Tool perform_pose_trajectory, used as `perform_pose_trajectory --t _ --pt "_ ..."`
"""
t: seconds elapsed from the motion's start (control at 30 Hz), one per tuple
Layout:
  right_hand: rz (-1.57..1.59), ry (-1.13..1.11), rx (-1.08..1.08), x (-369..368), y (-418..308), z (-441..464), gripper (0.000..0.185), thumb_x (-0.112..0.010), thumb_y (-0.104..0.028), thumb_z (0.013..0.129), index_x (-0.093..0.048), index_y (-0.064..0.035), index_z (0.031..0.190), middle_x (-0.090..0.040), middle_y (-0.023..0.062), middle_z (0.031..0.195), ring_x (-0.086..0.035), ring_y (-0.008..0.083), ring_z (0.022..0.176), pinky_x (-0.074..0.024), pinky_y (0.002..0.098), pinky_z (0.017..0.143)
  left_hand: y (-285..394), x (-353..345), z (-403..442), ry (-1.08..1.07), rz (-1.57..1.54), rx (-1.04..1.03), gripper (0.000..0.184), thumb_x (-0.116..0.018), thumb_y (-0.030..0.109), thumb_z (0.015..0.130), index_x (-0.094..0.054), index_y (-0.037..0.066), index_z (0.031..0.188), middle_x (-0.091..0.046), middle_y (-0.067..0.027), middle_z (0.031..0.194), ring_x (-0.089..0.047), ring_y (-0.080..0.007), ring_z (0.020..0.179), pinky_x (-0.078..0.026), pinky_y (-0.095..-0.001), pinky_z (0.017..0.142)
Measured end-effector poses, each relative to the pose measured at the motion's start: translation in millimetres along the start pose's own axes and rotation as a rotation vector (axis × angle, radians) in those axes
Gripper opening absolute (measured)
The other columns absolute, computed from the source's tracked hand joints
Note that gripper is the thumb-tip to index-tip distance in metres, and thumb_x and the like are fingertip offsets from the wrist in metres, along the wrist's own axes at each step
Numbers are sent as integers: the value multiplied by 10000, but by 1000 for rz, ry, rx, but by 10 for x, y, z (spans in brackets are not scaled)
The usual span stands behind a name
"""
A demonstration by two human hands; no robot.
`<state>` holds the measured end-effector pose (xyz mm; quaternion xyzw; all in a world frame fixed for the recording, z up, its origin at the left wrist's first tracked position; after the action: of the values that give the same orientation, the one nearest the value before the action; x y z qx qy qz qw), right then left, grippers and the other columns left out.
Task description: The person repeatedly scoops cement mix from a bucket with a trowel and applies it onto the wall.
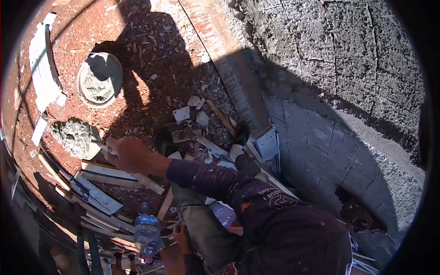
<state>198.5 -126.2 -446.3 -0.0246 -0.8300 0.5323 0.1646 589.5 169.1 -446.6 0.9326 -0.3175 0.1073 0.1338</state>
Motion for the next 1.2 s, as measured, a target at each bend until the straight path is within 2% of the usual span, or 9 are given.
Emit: perform_pose_trajectory --t 0.17,0.23,0.33,0.37,0.53,0.67,0.77,0.83,1.2 --pt "485 -174 54 762 339 -1424 345 -664 -312 861 -598 -4 1002 -615 173 717 -629 286 663 -463 382 628 -57 -116 -191 73 -46 18 240 -657 64 855 -617 24 1088 -659 -40 886 -601 -109 743 -463 -242 625" --pt "363 -99 9 1720 1064 -1997 282 -668 -292 880 -626 -21 946 -568 43 665 -557 100 614 -429 302 556 -162 -198 -209 69 -9 -48 235 -659 65 853 -620 23 1081 -661 -42 888 -606 -113 749 -469 -245 637" --pt "302 187 -664 3718 2870 -3230 245 -636 -278 913 -609 -35 905 -547 -6 650 -507 70 517 -393 269 448 -379 -484 -197 48 75 -121 237 -665 64 844 -622 14 1071 -671 -57 895 -624 -134 768 -483 -256 665" --pt "-104 334 -756 4558 2962 -3624 255 -619 -289 922 -601 -35 923 -542 -15 652 -492 71 506 -376 256 441 -419 -491 -211 24 96 -131 235 -663 57 840 -623 8 1067 -674 -63 892 -629 -138 771 -483 -254 673" --pt "-11 603 -395 5622 461 -4170 492 -646 -331 918 -528 24 1239 -494 -20 568 -408 51 433 -332 226 418 -318 -547 -242 119 162 -134 173 -644 33 839 -637 -11 1007 -671 -66 872 -629 -126 758 -490 -246 679" --pt "-295 466 -458 5144 354 -3492 373 -647 -312 921 -587 19 1083 -486 14 592 -477 62 511 -350 255 478 517 -719 -301 268 41 -254 174 -642 29 841 -640 -23 1006 -664 -53 811 -614 -116 704 -477 -243 644" --pt "-533 199 -361 4201 957 -2490 253 -618 -211 880 -580 7 1002 -608 203 742 -609 388 717 -461 432 651 1174 -671 -573 320 19 -315 179 -638 28 846 -640 -15 1020 -655 -44 791 -603 -108 679 -478 -244 637" --pt "-669 41 -307 3422 1207 -1745 298 -613 -251 884 -577 23 994 -647 214 788 -654 371 772 -486 418 691 1414 -591 -550 272 207 -474 244 -640 32 849 -617 10 1091 -633 -30 789 -590 -104 658 -471 -246 591" --pt "-1116 -265 -5 285 1106 2366 354 -498 -254 891 -633 67 952 -652 298 995 -644 441 940 -525 488 841 -1284 696 -278 306 -295 245 257 -633 30 833 -601 -14 1084 -670 -84 894 -652 -159 812 -520 -287 713"
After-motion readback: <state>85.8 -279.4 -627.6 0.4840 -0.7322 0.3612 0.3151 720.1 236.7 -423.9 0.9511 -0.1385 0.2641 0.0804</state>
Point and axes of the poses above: each hand's wrist, its own z-axis towards the middle knuckle, its own x-axis out of the back of the hand, y = z × x, the point moved 10 cm from there along z, towards the middle knuckle
